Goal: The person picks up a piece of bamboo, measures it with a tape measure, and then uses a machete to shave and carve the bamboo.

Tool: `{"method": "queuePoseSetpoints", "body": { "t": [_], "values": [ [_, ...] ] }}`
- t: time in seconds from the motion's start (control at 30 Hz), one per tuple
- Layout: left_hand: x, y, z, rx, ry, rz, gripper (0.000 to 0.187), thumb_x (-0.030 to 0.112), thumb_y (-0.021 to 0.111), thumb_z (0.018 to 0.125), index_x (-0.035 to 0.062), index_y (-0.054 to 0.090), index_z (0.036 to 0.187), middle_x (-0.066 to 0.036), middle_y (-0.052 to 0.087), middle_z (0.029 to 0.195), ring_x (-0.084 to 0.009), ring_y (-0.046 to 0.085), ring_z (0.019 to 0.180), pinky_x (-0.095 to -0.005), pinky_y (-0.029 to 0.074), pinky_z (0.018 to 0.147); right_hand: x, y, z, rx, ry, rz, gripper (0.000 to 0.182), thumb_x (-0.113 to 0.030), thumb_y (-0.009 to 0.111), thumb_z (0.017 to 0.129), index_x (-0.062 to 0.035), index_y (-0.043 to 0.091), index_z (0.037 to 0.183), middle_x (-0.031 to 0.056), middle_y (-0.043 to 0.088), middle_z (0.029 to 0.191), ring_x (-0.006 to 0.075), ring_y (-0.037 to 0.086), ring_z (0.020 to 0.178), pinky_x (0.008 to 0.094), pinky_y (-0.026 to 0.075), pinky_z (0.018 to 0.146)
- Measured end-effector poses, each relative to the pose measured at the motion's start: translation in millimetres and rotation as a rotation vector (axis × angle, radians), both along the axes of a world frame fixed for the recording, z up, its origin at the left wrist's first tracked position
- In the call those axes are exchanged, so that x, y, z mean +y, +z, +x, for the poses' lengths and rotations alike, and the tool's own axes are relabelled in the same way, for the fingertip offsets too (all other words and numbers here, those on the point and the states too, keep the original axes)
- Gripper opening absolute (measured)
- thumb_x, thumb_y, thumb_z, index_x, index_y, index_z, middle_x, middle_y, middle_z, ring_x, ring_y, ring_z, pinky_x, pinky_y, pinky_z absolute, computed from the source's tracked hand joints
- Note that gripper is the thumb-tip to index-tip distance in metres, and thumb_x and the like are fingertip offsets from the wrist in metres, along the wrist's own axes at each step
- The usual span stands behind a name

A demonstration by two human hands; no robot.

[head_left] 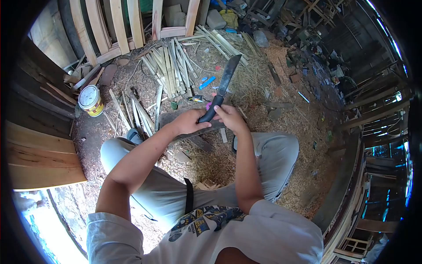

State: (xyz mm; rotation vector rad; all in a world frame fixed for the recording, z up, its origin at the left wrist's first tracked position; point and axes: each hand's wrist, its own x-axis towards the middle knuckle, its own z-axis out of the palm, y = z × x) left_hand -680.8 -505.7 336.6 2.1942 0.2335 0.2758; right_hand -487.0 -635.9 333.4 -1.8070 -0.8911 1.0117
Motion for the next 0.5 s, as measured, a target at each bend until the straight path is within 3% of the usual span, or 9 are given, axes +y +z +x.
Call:
{"method": "queuePoseSetpoints", "body": {
  "t": [0.1, 0.2, 0.27, 0.3, 0.33, 0.43, 0.47, 0.5],
  "values": [
    [2, -2, 3, 0.009, -0.009, 0.075, 0.045, 0.044, 0.076, 0.091, 0.0015, 0.063, 0.098, -0.021, 0.063, 0.079, -0.0424, 0.065, 0.080, -0.0479, 0.049, 0.073, 1, -1, -1, 0.072, -0.062, 0.039, 0.035, -0.037, 0.067, 0.102, -0.0023, 0.072, 0.108, 0.0037, 0.073, 0.093, 0.0121, 0.067, 0.081, 0.0290, 0.051, 0.073],
    [5, -2, 8, 0.069, -0.042, 0.187, 0.049, 0.050, 0.073, 0.092, 0.0034, 0.065, 0.104, -0.020, 0.066, 0.089, -0.0409, 0.067, 0.090, -0.0484, 0.051, 0.079, -1, -12, 5, 0.141, -0.115, 0.086, 0.030, -0.033, 0.068, 0.101, -0.0043, 0.072, 0.107, 0.0037, 0.074, 0.095, 0.0124, 0.068, 0.082, 0.0292, 0.052, 0.073],
    [9, 1, 9, 0.072, -0.084, 0.447, 0.053, 0.055, 0.064, 0.096, 0.0053, 0.066, 0.115, -0.019, 0.067, 0.108, -0.0394, 0.066, 0.103, -0.0511, 0.052, 0.089, -2, -29, 8, 0.195, -0.143, 0.104, 0.028, -0.032, 0.069, 0.101, -0.0047, 0.071, 0.109, 0.0039, 0.074, 0.097, 0.0134, 0.070, 0.084, 0.0296, 0.053, 0.074],
    [11, 2, 10, 0.075, -0.089, 0.443, 0.053, 0.055, 0.064, 0.096, 0.0053, 0.066, 0.115, -0.019, 0.067, 0.108, -0.0394, 0.066, 0.103, -0.0511, 0.052, 0.089, -3, -41, 7, 0.388, -0.244, 0.131, 0.029, -0.031, 0.068, 0.102, -0.0049, 0.069, 0.114, 0.0051, 0.074, 0.100, 0.0160, 0.072, 0.087, 0.0323, 0.055, 0.076],
    [14, 2, 12, 0.092, 0.007, 0.476, 0.055, 0.056, 0.059, 0.098, 0.0059, 0.066, 0.118, -0.019, 0.065, 0.114, -0.0388, 0.066, 0.106, -0.0521, 0.051, 0.093, -5, -56, 7, 0.583, -0.346, 0.157, 0.030, -0.030, 0.067, 0.102, -0.0051, 0.067, 0.118, 0.0062, 0.074, 0.102, 0.0185, 0.073, 0.090, 0.0350, 0.057, 0.078],
    [30, 11, 15, 0.165, 0.136, 0.417, 0.056, 0.055, 0.047, 0.105, 0.0058, 0.066, 0.124, -0.019, 0.063, 0.119, -0.0388, 0.065, 0.110, -0.0522, 0.050, 0.097, -19, -108, 15, 0.709, -0.489, 0.136, 0.037, -0.029, 0.063, 0.105, -0.0029, 0.057, 0.130, 0.0110, 0.073, 0.108, 0.0251, 0.074, 0.096, 0.0416, 0.061, 0.086],
    [37, 11, 16, 0.146, 0.188, 0.419, 0.055, 0.054, 0.046, 0.105, 0.0060, 0.066, 0.123, -0.019, 0.063, 0.118, -0.0388, 0.065, 0.110, -0.0520, 0.050, 0.098, -23, -126, 14, 0.701, -0.583, 0.119, 0.028, -0.027, 0.061, 0.106, -0.0034, 0.060, 0.121, 0.0102, 0.073, 0.103, 0.0248, 0.074, 0.093, 0.0376, 0.061, 0.078],
    [42, 12, 17, 0.126, 0.242, 0.420, 0.054, 0.053, 0.045, 0.106, 0.0062, 0.067, 0.123, -0.018, 0.063, 0.117, -0.0388, 0.065, 0.110, -0.0518, 0.051, 0.098, -28, -145, 15, 0.704, -0.584, 0.113, 0.028, -0.027, 0.061, 0.106, -0.0034, 0.060, 0.121, 0.0102, 0.073, 0.103, 0.0248, 0.074, 0.093, 0.0376, 0.061, 0.078]
  ]
}}
